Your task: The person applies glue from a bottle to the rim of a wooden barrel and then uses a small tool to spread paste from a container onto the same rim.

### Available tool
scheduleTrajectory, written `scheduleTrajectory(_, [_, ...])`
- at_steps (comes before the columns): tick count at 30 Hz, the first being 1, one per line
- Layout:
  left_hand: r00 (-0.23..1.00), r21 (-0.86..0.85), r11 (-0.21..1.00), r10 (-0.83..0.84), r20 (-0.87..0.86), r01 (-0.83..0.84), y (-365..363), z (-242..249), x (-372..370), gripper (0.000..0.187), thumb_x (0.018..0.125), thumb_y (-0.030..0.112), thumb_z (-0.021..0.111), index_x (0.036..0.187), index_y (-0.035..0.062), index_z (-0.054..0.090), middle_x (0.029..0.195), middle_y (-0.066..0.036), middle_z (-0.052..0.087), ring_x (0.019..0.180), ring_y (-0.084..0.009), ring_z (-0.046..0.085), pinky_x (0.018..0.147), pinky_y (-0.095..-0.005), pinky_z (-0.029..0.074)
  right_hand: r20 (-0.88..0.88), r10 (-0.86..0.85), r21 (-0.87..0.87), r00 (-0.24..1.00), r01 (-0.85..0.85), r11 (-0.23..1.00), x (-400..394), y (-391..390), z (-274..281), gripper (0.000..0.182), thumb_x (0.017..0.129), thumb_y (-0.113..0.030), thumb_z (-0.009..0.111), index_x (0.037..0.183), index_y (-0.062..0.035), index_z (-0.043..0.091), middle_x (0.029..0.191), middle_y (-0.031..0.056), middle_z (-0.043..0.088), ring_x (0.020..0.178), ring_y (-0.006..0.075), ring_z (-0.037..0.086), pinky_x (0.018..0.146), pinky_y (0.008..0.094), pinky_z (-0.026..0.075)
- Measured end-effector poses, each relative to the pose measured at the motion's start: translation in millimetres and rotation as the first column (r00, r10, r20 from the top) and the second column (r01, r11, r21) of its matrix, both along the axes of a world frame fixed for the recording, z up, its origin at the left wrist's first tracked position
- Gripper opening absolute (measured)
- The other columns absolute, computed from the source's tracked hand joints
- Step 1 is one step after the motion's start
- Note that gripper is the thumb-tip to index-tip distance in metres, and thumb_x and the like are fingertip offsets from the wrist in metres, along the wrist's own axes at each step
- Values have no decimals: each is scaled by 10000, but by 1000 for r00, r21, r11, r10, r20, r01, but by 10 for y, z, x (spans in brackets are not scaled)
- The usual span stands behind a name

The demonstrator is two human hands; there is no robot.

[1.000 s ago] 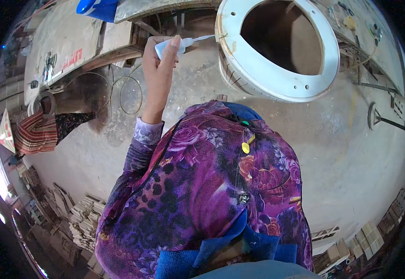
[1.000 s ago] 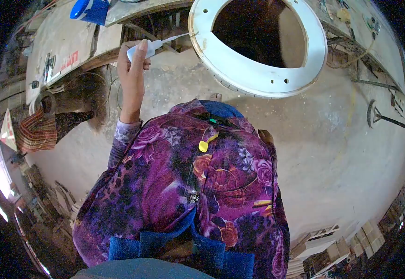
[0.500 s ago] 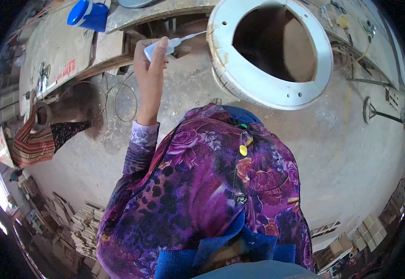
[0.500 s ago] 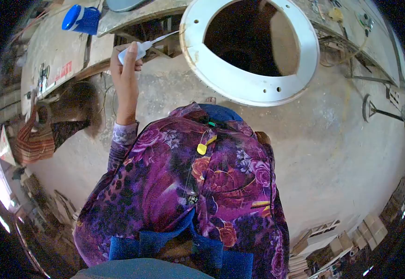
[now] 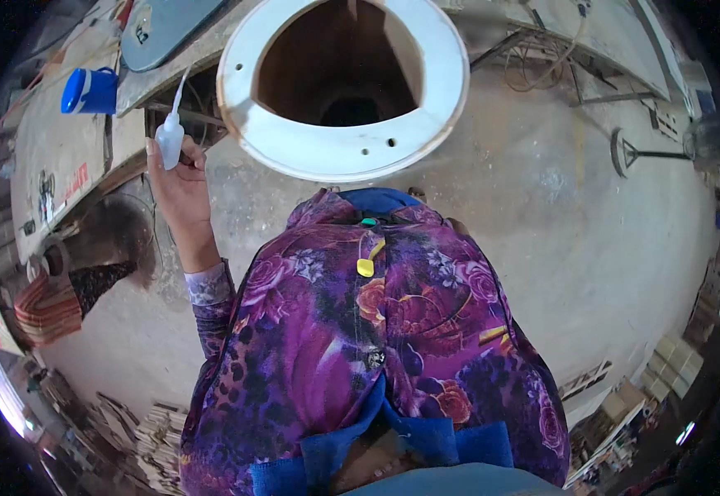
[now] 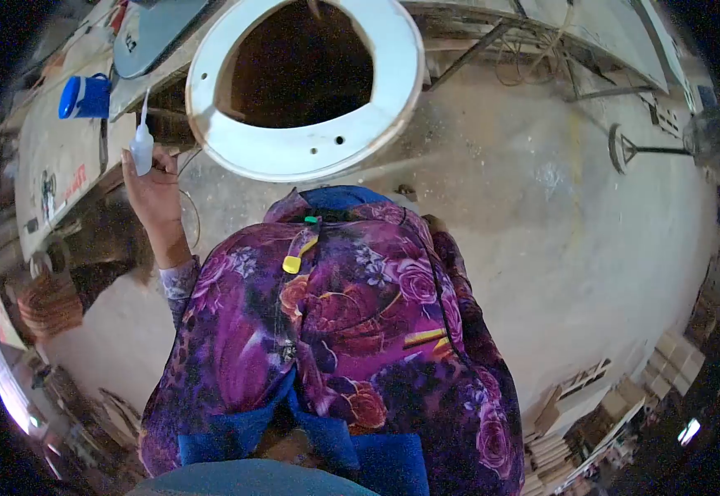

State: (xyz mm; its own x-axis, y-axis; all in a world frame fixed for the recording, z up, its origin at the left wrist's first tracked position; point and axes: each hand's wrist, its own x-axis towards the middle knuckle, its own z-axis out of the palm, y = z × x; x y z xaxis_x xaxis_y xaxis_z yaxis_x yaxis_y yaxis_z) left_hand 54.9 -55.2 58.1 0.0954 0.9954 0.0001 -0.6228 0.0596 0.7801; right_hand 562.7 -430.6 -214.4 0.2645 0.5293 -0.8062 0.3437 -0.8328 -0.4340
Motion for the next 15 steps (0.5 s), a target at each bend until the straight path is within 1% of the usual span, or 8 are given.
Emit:
scheduleTrajectory(3, [992, 5, 994, 109, -69, -109, -334, 221, 531, 416, 1051, 292, 514, 1365, 19, 513, 1169, -180, 650, 1000, -243, 633, 791, -331, 487, -64, 149, 30, 987, -148, 989, 535, 152, -207, 447, 874, -189, 736, 1294, -83, 628, 1171, 59, 698, 1054, 215, 662, 896, 358, 534])
scheduleTrajectory(5, [985, 55, 991, 131, -116, -126, -589, 392, 1009, 476, 1019, 291, 561, 1392, 3, 495, 1219, -176, 641, 1086, -243, 625, 863, -334, 489, -71, 453, 141, 888, -441, 886, 888, 342, -320, 447, 873, -181, 738, 1295, -83, 627, 1168, 56, 698, 1050, 213, 663, 892, 357, 536])
scheduleTrajectory(7, [977, 124, 991, 81, -199, -57, -793, 505, 1484, 547, 963, 246, 632, 1418, -14, 475, 1278, -172, 629, 1193, -249, 611, 980, -355, 481, 111, 846, 369, 521, -812, 452, 1178, 548, -306, 447, 871, -172, 740, 1295, -84, 627, 1166, 52, 698, 1047, 211, 663, 889, 357, 537])
scheduleTrajectory(8, [970, 161, 987, 41, -240, -1, -864, 541, 1708, 557, 939, 202, 656, 1418, -15, 472, 1288, -172, 626, 1215, -255, 605, 1026, -373, 472, 118, 857, 381, 502, -820, 428, 1218, 669, -156, 447, 871, -172, 740, 1295, -84, 627, 1166, 52, 698, 1047, 211, 663, 889, 357, 537])
scheduleTrajectory(9, [963, 155, 987, 2, -271, 42, -938, 593, 1935, 558, 924, 165, 666, 1417, -13, 474, 1299, -162, 624, 1213, -246, 606, 1031, -374, 476, -260, 454, 246, 852, -396, 885, 1192, 804, 237, 448, 901, -207, 713, 1318, -79, 613, 1217, 51, 684, 1073, 212, 656, 900, 353, 529])
scheduleTrajectory(10, [953, 141, 986, -38, -300, 84, -988, 628, 2120, 563, 909, 129, 677, 1415, -10, 475, 1310, -152, 623, 1210, -236, 607, 1036, -375, 480, -475, -164, -99, 865, 133, 986, 1117, 973, 638, 452, 930, -241, 685, 1341, -73, 599, 1268, 50, 669, 1099, 213, 649, 912, 349, 521])
scheduleTrajectory(11, [934, 106, 984, -100, -344, 144, -1073, 644, 2300, 555, 907, 117, 683, 1411, 1, 481, 1308, -135, 627, 1191, -214, 613, 1012, -356, 494, -480, -142, -96, 866, 109, 989, 1137, 1091, 816, 452, 930, -241, 685, 1341, -73, 599, 1268, 50, 669, 1099, 213, 649, 912, 349, 521])
scheduleTrajectory(15, [765, -48, 883, -430, -480, 466, -1261, 610, 2855, 561, 882, 139, 742, 1378, 25, 505, 1273, -92, 643, 1114, -144, 623, 951, -306, 515, -520, 197, 322, 831, -22, 946, 1050, 1521, 1266, 537, 992, -361, 616, 1435, -73, 523, 1356, 65, 608, 1183, 213, 606, 995, 360, 478])
